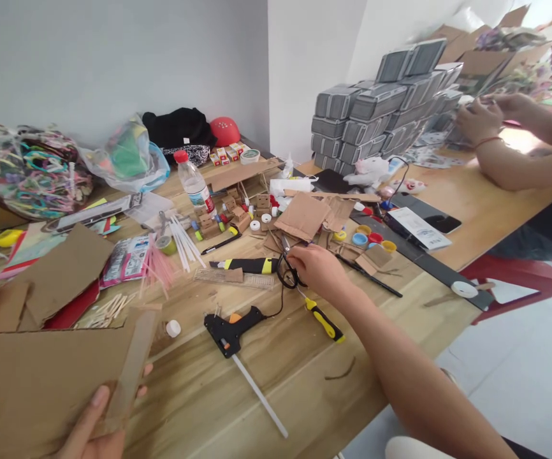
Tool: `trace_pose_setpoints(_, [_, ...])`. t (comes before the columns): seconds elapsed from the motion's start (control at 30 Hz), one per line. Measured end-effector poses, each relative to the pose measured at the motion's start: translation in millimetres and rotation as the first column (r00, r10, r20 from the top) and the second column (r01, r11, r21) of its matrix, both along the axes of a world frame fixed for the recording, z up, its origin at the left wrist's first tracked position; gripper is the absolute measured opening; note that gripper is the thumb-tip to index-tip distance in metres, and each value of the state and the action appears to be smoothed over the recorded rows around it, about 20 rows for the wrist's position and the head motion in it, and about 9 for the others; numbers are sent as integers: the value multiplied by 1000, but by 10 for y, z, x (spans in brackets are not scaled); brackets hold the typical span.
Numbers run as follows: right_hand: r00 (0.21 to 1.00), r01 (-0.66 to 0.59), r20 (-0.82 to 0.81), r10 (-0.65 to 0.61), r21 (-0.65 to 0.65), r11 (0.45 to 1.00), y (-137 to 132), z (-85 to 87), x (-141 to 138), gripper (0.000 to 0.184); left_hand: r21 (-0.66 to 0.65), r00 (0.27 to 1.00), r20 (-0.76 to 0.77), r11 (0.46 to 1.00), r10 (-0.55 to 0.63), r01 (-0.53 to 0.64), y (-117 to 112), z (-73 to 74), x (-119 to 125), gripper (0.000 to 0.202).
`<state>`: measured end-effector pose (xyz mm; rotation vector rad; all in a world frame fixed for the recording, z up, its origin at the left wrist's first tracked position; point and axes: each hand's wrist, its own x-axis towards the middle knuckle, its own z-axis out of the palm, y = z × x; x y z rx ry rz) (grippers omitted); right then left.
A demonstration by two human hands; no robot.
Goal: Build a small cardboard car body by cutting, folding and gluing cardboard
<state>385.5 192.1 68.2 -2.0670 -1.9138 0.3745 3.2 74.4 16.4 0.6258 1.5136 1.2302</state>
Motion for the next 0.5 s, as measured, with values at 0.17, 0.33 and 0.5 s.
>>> trace_pose_setpoints(0.17, [988, 92, 130, -83, -67, 994, -11, -43, 51, 28, 63, 998, 29, 996, 60, -62, 78, 68, 39, 24])
trace_pose_setpoints(0.33, [986, 99, 143, -89, -68, 993, 3, -133, -5, 40, 110, 987, 66, 982, 147, -154, 136, 81, 135, 30])
trace_pose_setpoints(0.5, [997, 63, 58, -60, -38, 997, 45, -45, 29, 51, 122, 979, 84, 973, 185, -195, 207, 252, 202, 39])
